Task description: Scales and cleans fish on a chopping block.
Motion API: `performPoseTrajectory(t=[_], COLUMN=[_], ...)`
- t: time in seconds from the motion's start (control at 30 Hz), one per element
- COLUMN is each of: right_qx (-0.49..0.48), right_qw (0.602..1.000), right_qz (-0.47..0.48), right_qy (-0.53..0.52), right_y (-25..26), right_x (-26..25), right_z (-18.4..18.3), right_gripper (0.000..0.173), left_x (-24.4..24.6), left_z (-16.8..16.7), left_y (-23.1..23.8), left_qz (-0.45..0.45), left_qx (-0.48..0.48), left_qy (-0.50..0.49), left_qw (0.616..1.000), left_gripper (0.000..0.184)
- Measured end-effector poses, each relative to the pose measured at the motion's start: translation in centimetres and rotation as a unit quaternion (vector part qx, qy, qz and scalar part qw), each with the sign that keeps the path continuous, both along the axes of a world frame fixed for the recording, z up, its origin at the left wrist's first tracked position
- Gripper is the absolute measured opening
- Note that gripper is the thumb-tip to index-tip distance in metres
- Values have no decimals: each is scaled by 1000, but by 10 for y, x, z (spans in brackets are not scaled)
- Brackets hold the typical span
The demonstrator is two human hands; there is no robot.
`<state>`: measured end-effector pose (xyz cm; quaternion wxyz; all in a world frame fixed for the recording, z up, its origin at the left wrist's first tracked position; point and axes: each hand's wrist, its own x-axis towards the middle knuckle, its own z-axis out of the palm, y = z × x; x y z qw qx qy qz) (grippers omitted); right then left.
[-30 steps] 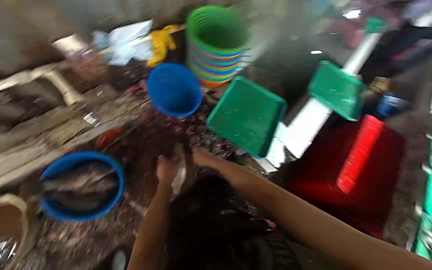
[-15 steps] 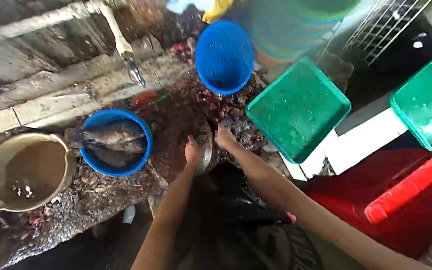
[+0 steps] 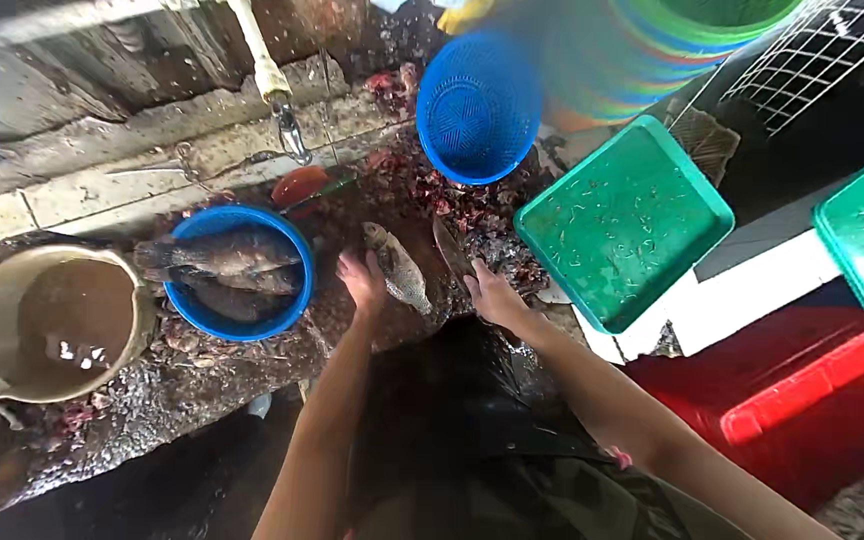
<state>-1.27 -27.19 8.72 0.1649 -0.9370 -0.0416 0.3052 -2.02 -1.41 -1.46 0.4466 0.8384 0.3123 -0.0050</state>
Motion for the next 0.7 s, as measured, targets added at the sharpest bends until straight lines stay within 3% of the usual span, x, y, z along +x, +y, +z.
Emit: performPoseTrajectory(t=[0.17, 0.33, 0.57, 0.7], right_qx=[-46, -60, -78, -62], right_qw=[994, 982, 981, 992], right_qz=[64, 116, 78, 27], right_qy=[80, 139, 159, 107], right_y=[18, 30, 53, 82], right_x=[-4, -4, 9, 27], right_z=[17, 4, -7, -44], right_gripper=[49, 41, 39, 39], left_x=[63, 76, 91, 97], left_z=[-17, -21, -21, -17], left_y=[-6, -5, -2, -4], left_qz=[-22, -59, -60, -59], left_qx=[79, 129, 127, 143], left_qy=[70, 60, 76, 107], left_qw=[994, 988, 987, 982], left_gripper=[61, 48, 43, 40])
